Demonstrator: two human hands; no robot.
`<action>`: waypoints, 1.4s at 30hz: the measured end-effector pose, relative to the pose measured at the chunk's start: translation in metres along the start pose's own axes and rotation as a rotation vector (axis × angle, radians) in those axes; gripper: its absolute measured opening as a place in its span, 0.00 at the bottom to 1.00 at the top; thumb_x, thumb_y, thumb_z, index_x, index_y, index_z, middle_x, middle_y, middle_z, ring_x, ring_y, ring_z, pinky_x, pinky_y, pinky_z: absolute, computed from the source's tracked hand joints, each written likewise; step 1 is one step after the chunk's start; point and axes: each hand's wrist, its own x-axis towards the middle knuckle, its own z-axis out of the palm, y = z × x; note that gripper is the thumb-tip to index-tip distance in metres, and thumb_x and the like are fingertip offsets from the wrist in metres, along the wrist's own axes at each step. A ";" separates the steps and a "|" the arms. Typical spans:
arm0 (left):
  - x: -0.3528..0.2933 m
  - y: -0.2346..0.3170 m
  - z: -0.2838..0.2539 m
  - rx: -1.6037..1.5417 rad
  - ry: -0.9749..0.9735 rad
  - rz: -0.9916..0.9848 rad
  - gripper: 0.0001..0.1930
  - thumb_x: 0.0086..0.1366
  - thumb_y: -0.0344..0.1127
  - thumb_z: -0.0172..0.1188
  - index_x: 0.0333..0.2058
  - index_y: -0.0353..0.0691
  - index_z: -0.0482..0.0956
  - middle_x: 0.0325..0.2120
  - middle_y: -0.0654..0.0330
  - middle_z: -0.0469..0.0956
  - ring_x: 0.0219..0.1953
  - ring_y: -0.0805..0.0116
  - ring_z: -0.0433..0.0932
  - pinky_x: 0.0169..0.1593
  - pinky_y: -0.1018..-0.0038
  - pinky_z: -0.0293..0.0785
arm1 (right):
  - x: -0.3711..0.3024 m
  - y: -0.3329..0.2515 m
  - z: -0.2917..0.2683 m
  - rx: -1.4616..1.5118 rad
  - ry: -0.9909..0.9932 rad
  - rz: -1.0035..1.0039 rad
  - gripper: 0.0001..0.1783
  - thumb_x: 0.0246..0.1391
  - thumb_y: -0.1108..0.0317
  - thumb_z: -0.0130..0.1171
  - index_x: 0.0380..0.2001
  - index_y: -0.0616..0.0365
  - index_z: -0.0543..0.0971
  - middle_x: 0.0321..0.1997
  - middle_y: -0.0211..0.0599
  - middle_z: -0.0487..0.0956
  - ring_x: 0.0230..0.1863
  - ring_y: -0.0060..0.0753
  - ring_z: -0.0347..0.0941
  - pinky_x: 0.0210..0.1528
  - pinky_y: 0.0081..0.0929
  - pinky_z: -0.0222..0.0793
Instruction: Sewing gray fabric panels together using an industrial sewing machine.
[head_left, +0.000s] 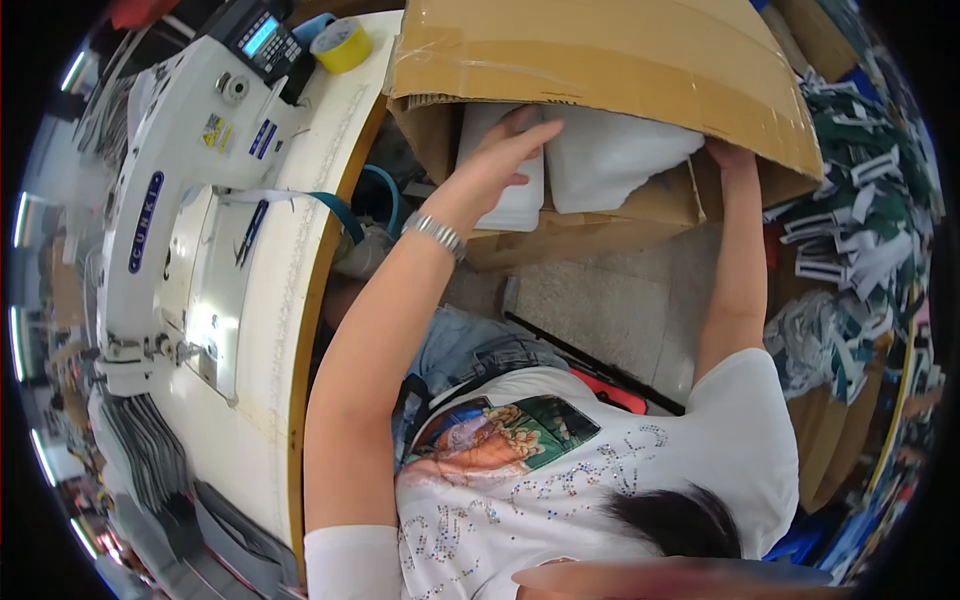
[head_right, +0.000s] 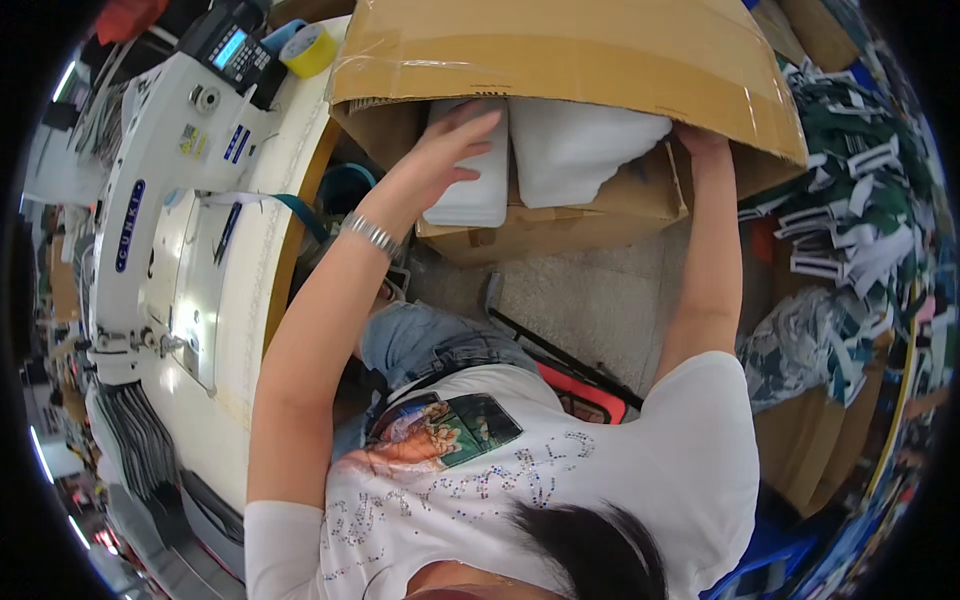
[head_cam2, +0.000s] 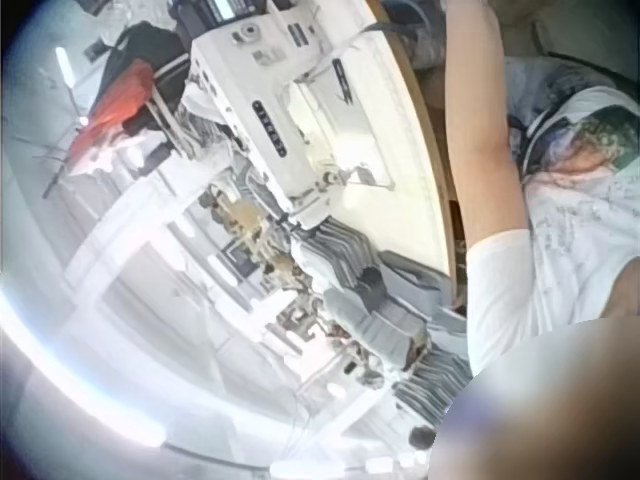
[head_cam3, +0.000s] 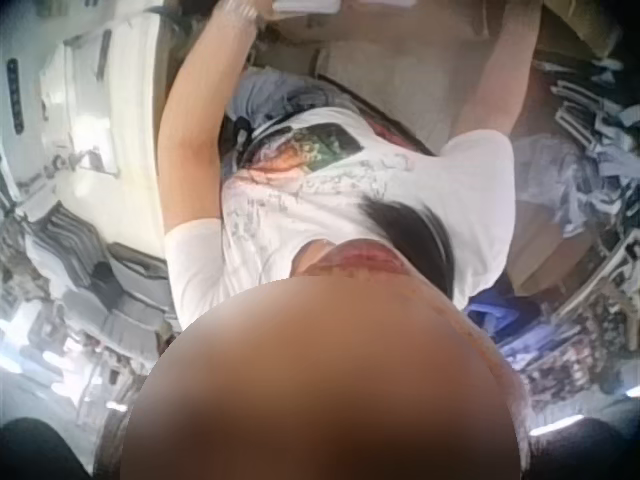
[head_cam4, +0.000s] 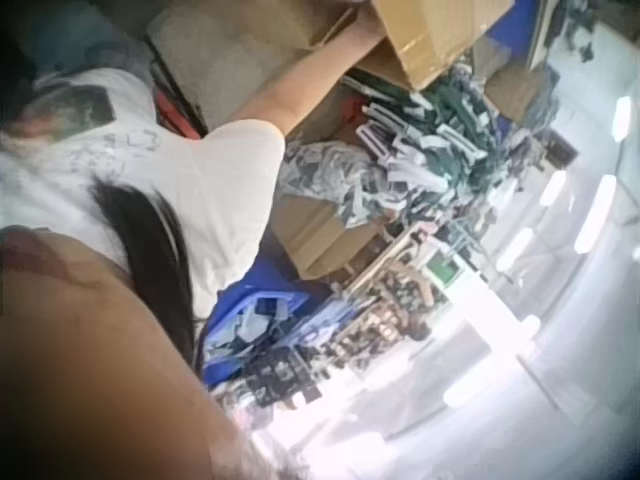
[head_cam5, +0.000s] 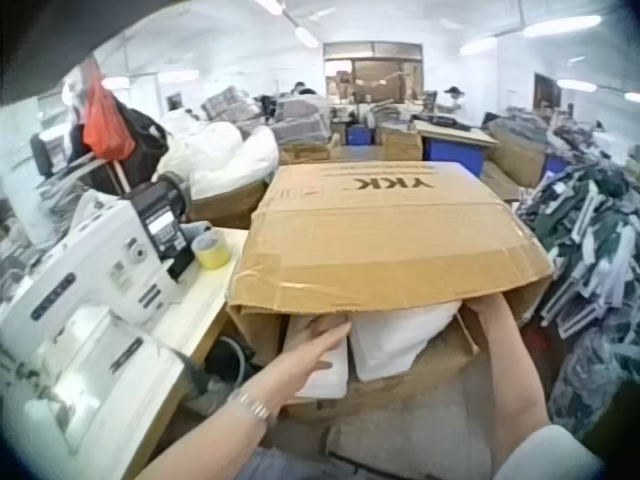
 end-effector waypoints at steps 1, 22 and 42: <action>0.013 0.003 0.011 -0.007 -0.037 0.014 0.43 0.64 0.61 0.56 0.69 0.43 0.55 0.68 0.52 0.56 0.68 0.53 0.57 0.63 0.49 0.59 | 0.014 -0.001 -0.023 0.094 -0.362 0.113 0.32 0.63 0.42 0.47 0.63 0.50 0.67 0.63 0.37 0.71 0.62 0.43 0.67 0.64 0.47 0.64; -0.020 -0.044 -0.026 -0.459 0.434 0.224 0.30 0.56 0.38 0.68 0.58 0.39 0.71 0.48 0.58 0.77 0.53 0.67 0.73 0.54 0.67 0.69 | -0.036 0.070 0.055 -1.317 -0.109 -0.550 0.25 0.63 0.55 0.56 0.57 0.59 0.71 0.58 0.40 0.74 0.60 0.42 0.67 0.61 0.40 0.62; -0.100 -0.116 -0.065 0.898 0.764 0.508 0.23 0.67 0.40 0.57 0.55 0.33 0.72 0.57 0.46 0.72 0.61 0.49 0.68 0.63 0.61 0.65 | -0.126 0.114 0.120 -1.472 -0.375 -0.838 0.14 0.60 0.66 0.61 0.45 0.64 0.82 0.50 0.46 0.81 0.51 0.46 0.77 0.55 0.37 0.71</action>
